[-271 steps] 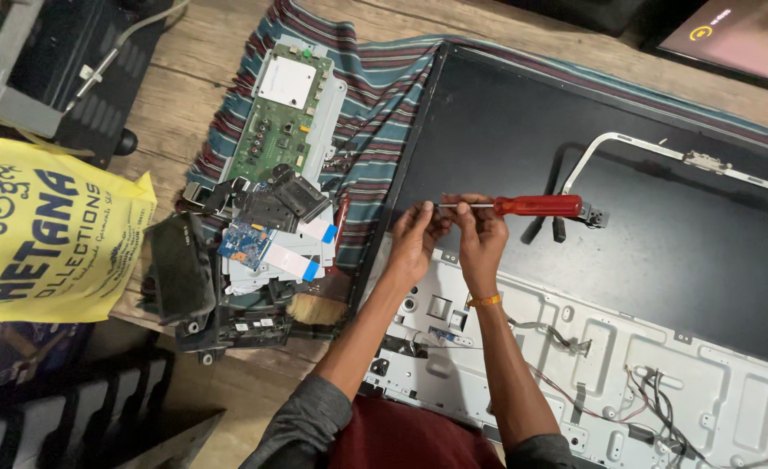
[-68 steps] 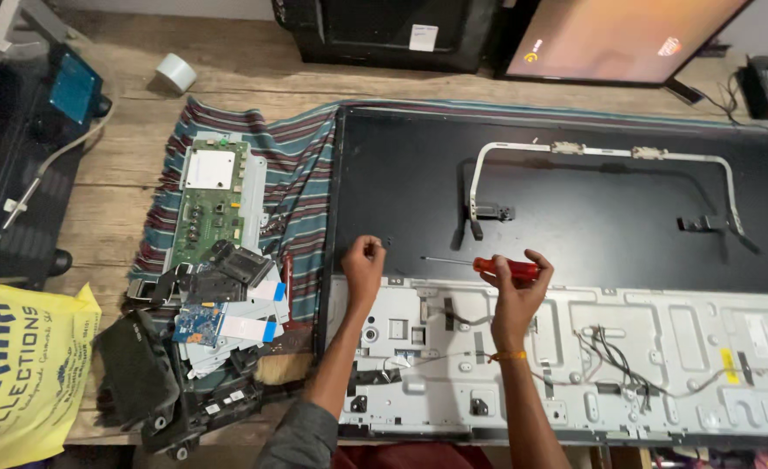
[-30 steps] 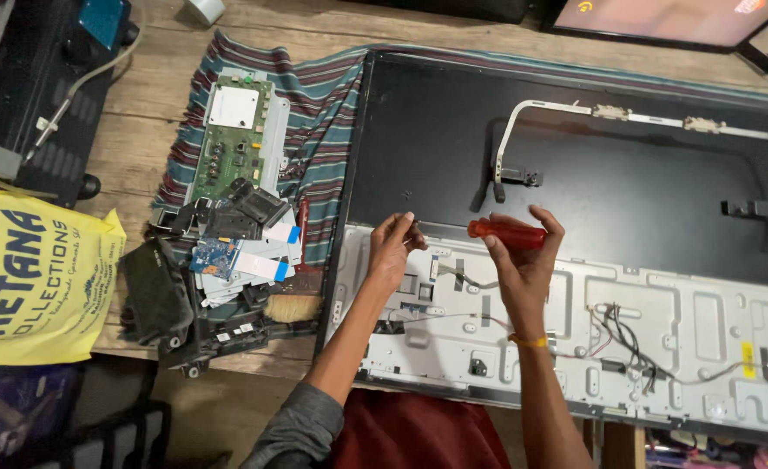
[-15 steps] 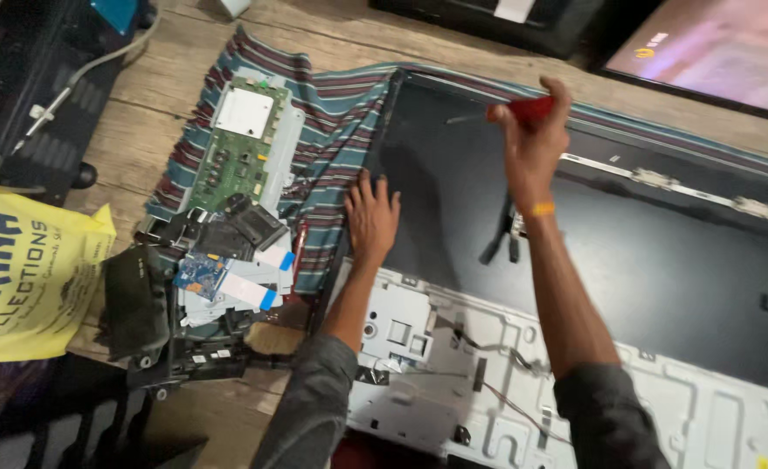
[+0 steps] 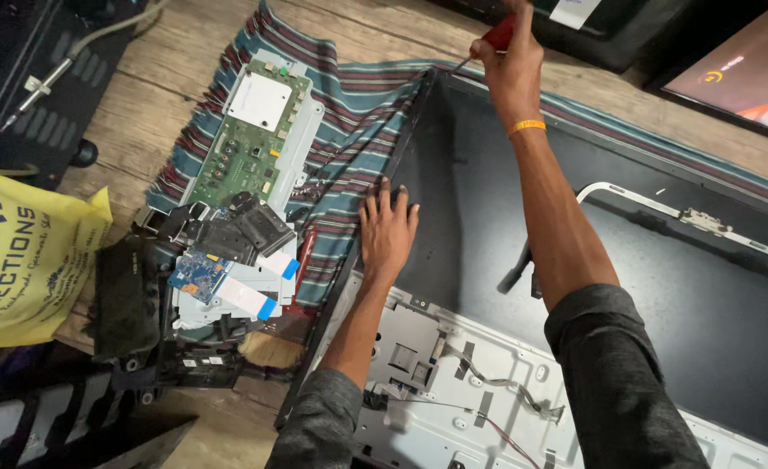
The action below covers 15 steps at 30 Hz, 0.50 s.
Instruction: The person uses a red-handled screwdriver to remove screws from the back panel of a disassembled flat-screen TV. They systematically loosen screws along the edges and corners, placing them aside on the workbench.
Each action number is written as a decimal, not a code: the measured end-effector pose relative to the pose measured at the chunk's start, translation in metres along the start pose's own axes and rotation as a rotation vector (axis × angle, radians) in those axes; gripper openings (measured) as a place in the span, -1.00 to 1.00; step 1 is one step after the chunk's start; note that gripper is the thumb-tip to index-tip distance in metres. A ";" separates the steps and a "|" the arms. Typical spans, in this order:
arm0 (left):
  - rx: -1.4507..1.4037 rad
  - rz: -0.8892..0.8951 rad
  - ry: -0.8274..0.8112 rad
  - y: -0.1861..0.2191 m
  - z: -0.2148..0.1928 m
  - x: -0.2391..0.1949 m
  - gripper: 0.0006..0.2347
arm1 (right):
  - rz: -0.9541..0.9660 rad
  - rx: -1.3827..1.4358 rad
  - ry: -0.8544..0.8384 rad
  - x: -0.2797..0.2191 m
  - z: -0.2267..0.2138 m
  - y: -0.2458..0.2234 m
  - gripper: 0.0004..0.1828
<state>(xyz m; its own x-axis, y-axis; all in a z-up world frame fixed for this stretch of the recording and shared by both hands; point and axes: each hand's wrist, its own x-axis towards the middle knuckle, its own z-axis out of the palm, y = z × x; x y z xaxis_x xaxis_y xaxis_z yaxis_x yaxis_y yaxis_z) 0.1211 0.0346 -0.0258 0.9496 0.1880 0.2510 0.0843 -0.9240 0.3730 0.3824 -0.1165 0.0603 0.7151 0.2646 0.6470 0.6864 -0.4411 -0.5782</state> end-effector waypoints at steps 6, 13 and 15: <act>0.036 0.015 0.029 -0.002 0.001 0.001 -0.63 | -0.080 0.032 -0.018 0.010 0.002 0.009 -0.53; 0.011 -0.004 -0.001 -0.001 0.001 0.001 -0.63 | -0.153 0.049 -0.116 0.028 0.014 0.029 -0.80; -0.011 -0.011 -0.019 0.000 0.000 0.002 -0.62 | -0.144 -0.062 -0.123 0.035 0.018 0.031 -0.94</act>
<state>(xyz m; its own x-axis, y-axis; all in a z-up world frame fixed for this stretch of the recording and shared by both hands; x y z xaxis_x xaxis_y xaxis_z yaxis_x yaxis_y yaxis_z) 0.1228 0.0352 -0.0255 0.9542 0.1913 0.2298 0.0913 -0.9181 0.3856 0.4308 -0.1052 0.0564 0.6236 0.4295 0.6532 0.7759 -0.4420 -0.4501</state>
